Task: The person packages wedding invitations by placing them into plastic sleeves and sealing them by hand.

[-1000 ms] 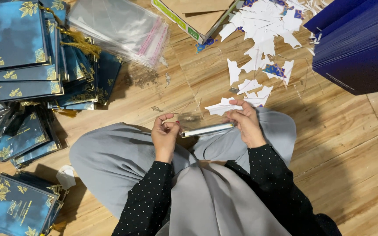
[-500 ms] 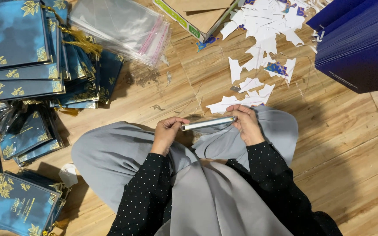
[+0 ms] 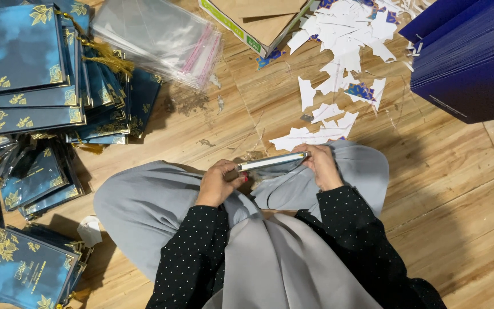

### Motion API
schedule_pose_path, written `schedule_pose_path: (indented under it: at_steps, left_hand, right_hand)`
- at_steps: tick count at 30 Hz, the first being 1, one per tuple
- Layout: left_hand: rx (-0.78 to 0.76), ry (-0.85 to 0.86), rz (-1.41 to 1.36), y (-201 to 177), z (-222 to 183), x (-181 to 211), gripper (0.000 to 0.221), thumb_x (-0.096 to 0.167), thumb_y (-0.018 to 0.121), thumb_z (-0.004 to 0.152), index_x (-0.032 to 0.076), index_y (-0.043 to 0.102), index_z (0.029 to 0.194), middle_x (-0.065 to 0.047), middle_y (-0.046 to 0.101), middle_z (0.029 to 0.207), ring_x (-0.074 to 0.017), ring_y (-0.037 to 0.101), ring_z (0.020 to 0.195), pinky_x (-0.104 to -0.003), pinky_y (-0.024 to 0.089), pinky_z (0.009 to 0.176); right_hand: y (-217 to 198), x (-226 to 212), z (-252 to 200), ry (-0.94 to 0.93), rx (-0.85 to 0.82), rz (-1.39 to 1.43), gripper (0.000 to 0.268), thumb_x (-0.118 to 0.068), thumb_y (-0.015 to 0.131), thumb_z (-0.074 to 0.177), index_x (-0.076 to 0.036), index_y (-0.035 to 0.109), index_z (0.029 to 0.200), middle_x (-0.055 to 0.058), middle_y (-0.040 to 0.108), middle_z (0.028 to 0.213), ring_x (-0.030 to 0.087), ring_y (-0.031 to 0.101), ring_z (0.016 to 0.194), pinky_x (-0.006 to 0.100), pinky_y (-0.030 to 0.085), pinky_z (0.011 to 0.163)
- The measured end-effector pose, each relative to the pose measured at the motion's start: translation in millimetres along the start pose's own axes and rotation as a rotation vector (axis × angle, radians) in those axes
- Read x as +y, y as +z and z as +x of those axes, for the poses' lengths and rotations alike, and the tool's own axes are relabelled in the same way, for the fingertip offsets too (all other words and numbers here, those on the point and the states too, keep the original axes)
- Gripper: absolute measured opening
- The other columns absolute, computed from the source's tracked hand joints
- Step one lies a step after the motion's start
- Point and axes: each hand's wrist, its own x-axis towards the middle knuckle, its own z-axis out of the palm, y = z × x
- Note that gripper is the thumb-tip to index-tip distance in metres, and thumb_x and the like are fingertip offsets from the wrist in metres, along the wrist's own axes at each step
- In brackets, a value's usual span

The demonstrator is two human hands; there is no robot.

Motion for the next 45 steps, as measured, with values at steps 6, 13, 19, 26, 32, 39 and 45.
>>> schedule_pose_path:
  at_steps: [6, 13, 19, 26, 32, 39, 45]
  left_hand:
    - [0.081, -0.081, 0.093, 5.6, 7.7, -10.4, 0.024, 0.034, 0.065, 0.079, 0.012, 0.064, 0.088, -0.008, 0.063, 0.092, -0.0307, 0.060, 0.093, -0.041, 0.048, 0.077]
    - [0.159, -0.112, 0.081, 3.3, 22.6, -13.1, 0.030, 0.035, 0.058, 0.085, 0.009, 0.060, 0.099, -0.012, 0.059, 0.101, -0.0340, 0.057, 0.099, -0.045, 0.046, 0.083]
    - [0.418, 0.096, -0.254, 18.0, 42.9, 1.2, 0.047, 0.015, 0.062, 0.080, 0.001, 0.042, 0.120, -0.025, 0.041, 0.118, -0.0437, 0.041, 0.113, -0.049, 0.034, 0.096]
    - [0.305, 0.029, -1.171, 42.6, 23.4, 59.0, 0.063, 0.038, 0.060, 0.077, 0.003, 0.041, 0.126, -0.002, 0.051, 0.110, -0.0083, 0.045, 0.094, -0.020, 0.034, 0.078]
    - [0.693, -0.350, -1.240, 86.6, 63.5, -2.6, 0.043, 0.035, 0.074, 0.075, 0.007, 0.045, 0.091, 0.001, 0.041, 0.074, -0.0112, 0.045, 0.064, -0.019, 0.039, 0.051]
    - [0.876, -0.334, -1.270, 49.7, 40.9, -8.6, 0.013, 0.019, 0.062, 0.083, 0.010, 0.053, 0.082, -0.002, 0.057, 0.071, -0.0111, 0.054, 0.062, -0.022, 0.044, 0.054]
    - [0.992, -0.013, -1.167, -87.4, -41.9, 3.7, 0.016, 0.019, 0.059, 0.088, 0.010, 0.052, 0.078, -0.004, 0.058, 0.062, -0.0153, 0.061, 0.052, -0.024, 0.051, 0.051]
  right_hand:
    - [-1.5, 2.7, -11.4, -0.128, -0.091, -0.087, 0.016, -0.006, 0.052, 0.062, -0.003, 0.063, 0.074, 0.006, 0.049, 0.076, 0.018, 0.055, 0.075, 0.034, 0.051, 0.077]
    - [21.1, -7.1, -25.3, -0.612, -0.221, -0.651, 0.051, -0.018, 0.074, 0.068, -0.003, 0.056, 0.114, 0.020, 0.039, 0.126, 0.036, 0.032, 0.121, 0.045, 0.020, 0.105]
    - [52.7, -14.1, -16.2, -0.929, -0.103, -0.338, 0.026, -0.008, 0.076, 0.069, -0.003, 0.061, 0.089, 0.010, 0.064, 0.089, 0.017, 0.058, 0.091, 0.034, 0.045, 0.084]
    - [95.0, -9.0, 5.4, -1.537, 0.229, -0.856, 0.017, -0.019, 0.071, 0.073, -0.010, 0.063, 0.085, 0.001, 0.064, 0.079, 0.020, 0.064, 0.081, 0.037, 0.048, 0.084]
    - [114.5, -4.9, -21.9, -1.736, 0.243, -1.112, 0.010, -0.009, 0.055, 0.087, -0.008, 0.060, 0.079, 0.003, 0.058, 0.078, 0.020, 0.061, 0.083, 0.034, 0.048, 0.083]
    - [110.9, 15.3, -40.2, -1.556, -0.098, -1.086, 0.033, -0.007, 0.057, 0.074, -0.007, 0.057, 0.108, 0.009, 0.057, 0.102, 0.026, 0.053, 0.103, 0.044, 0.034, 0.098]
    - [72.9, -6.0, -25.9, -1.454, 0.037, -0.707, 0.033, -0.024, 0.055, 0.084, -0.002, 0.052, 0.107, 0.014, 0.054, 0.102, 0.033, 0.052, 0.099, 0.045, 0.031, 0.095]
